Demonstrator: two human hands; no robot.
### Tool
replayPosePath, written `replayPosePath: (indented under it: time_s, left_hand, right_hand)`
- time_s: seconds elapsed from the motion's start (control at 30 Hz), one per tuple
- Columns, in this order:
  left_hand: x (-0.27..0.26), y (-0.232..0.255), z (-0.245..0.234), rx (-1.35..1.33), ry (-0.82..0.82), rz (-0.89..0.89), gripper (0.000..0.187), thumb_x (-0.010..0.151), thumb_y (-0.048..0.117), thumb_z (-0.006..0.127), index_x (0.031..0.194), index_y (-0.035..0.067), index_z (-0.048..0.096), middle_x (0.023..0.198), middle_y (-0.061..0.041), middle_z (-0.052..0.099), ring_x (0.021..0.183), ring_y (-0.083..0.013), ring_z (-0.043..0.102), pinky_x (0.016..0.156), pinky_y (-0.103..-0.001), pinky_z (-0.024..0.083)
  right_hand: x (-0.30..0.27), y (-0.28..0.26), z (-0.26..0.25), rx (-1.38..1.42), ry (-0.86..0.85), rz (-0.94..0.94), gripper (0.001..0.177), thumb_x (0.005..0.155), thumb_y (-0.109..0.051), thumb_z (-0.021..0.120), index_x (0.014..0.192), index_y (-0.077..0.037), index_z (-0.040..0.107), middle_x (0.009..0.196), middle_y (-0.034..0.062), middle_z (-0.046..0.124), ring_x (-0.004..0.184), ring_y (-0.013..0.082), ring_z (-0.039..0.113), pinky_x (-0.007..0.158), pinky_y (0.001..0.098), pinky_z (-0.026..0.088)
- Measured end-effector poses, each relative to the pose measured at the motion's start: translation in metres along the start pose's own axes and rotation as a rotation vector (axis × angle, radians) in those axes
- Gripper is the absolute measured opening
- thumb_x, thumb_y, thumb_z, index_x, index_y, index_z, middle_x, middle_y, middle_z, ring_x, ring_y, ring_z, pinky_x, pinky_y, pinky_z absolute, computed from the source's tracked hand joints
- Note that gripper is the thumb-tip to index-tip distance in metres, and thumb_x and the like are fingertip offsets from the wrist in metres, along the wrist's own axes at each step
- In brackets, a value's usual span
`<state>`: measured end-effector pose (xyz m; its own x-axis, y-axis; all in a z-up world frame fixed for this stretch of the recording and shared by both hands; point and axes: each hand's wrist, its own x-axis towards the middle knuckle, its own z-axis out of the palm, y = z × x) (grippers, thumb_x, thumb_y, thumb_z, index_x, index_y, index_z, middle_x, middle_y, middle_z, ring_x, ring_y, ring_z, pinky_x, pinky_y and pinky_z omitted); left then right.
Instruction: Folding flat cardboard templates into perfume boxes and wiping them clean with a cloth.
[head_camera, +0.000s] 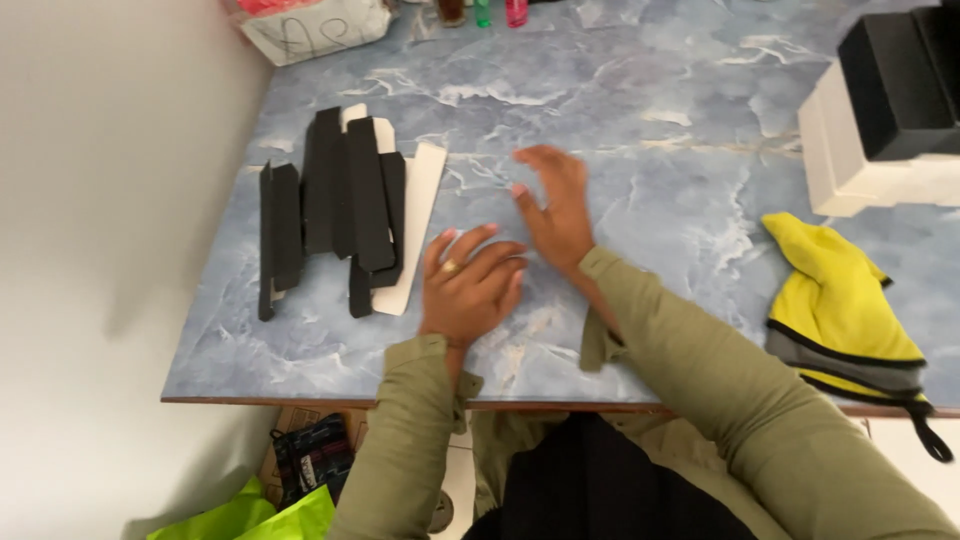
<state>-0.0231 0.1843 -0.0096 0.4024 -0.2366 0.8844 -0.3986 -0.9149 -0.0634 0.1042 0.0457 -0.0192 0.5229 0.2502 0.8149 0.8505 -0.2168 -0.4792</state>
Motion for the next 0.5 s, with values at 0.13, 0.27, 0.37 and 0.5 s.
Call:
replayPosePath:
  time_s: [0.13,0.27,0.37,0.5]
  left_hand:
    - [0.013,0.023,0.031,-0.153,-0.051,-0.049,0.022,0.097,0.036,0.057,0.085,0.027,0.072,0.103,0.011,0.072,0.120,-0.0153,0.061,0.115,-0.047,0.030]
    - [0.033,0.051,0.059,-0.207,-0.173,-0.230,0.015,0.096,0.029,0.061,0.091,0.024,0.074,0.108,0.009,0.070,0.123,-0.0198,0.056,0.114,-0.052,0.026]
    - [0.047,0.069,0.079,-0.181,-0.359,-0.350,0.022,0.091,0.025,0.066,0.112,0.023,0.072,0.127,0.004,0.063,0.134,-0.0262,0.048,0.115,-0.057,0.022]
    - [0.060,0.080,0.104,-0.086,-0.638,-0.496,0.055,0.090,0.028,0.069,0.143,0.023,0.056,0.154,-0.003,0.045,0.148,-0.0345,0.030,0.117,-0.066,0.016]
  right_hand:
    - [-0.001,0.021,-0.044,-0.103,0.040,0.042,0.031,0.105,-0.020,0.059,0.134,-0.009,0.060,0.129,0.0116,0.061,0.124,0.0323,0.053,0.111,0.0436,0.032]
    - [-0.002,0.046,-0.075,-0.211,0.019,0.191,0.035,0.097,-0.016,0.070,0.131,-0.014,0.063,0.127,0.0061,0.057,0.121,0.0281,0.053,0.107,0.0411,0.036]
    - [-0.011,0.078,-0.095,-0.336,-0.115,0.323,0.043,0.092,-0.025,0.075,0.132,-0.016,0.062,0.127,0.0076,0.053,0.122,0.0317,0.050,0.106,0.0460,0.037]
    - [-0.026,0.089,-0.125,-0.601,-0.305,0.522,0.051,0.091,-0.031,0.073,0.139,-0.022,0.056,0.136,0.0066,0.044,0.127,0.0340,0.040,0.100,0.0563,0.042]
